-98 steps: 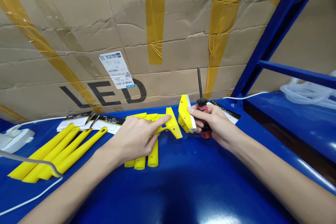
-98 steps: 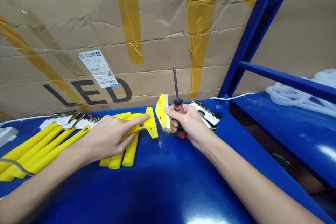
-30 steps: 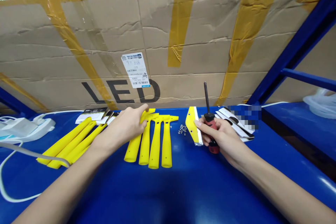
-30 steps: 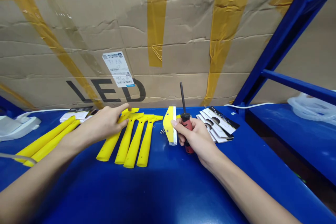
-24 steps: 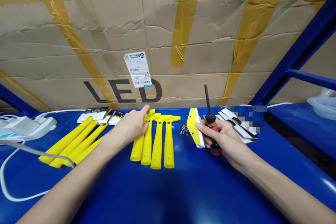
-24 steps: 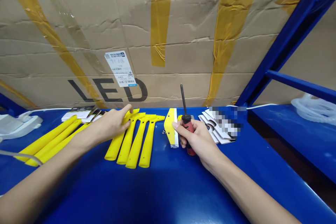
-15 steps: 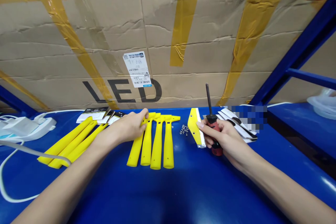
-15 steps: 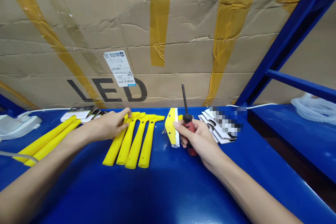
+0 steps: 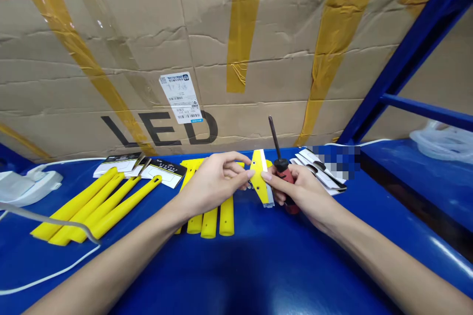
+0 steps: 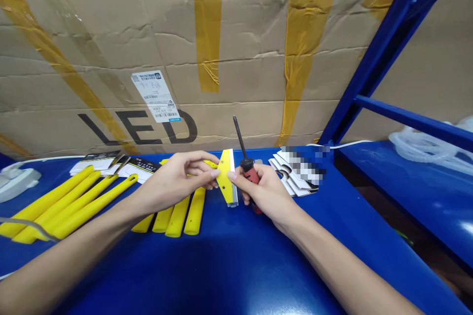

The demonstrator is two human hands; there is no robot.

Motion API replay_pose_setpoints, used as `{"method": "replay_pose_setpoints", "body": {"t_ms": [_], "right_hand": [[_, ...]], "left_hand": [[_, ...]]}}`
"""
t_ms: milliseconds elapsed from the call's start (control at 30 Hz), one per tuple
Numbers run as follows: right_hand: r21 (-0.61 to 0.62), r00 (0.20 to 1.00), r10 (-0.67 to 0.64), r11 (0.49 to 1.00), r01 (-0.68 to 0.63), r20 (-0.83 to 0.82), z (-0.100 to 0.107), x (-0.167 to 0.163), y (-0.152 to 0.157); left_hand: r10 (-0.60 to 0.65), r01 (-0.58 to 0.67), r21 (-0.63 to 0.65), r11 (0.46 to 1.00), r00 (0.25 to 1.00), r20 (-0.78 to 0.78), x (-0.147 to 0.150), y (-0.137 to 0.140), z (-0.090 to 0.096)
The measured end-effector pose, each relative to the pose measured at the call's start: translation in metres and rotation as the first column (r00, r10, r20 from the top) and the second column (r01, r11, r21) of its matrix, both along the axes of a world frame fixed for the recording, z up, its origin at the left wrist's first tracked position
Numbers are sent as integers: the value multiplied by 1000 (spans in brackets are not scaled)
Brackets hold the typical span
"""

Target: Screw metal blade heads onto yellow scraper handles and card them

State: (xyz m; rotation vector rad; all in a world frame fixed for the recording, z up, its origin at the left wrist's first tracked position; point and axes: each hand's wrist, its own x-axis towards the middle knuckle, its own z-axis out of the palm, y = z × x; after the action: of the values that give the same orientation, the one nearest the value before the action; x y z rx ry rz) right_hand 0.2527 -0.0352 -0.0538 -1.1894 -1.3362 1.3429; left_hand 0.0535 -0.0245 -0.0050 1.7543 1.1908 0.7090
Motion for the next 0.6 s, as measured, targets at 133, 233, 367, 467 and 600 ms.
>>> {"method": "replay_pose_setpoints", "body": {"t_ms": [133,233,367,467,600], "right_hand": [[-64,996,-73,995,76,44,9,11,3],[-83,972,-145,983,163,183,15,26,9],[46,845,-203,977,208,494,17,45,18],[120,741,-235,971,207,629,15,50,22],[306,626,-373,927,219,684,9,48,25]], "left_hand": [[44,-33,-94,995,992,117,12,19,-1],[81,-74,-107,991,995,66,20,33,1],[57,-61,-88,994,997,-48,40,50,-6],[15,-21,-36,999,989,-149,57,62,-17],[-9,26,56,998,959,-282,71,75,-30]]}}
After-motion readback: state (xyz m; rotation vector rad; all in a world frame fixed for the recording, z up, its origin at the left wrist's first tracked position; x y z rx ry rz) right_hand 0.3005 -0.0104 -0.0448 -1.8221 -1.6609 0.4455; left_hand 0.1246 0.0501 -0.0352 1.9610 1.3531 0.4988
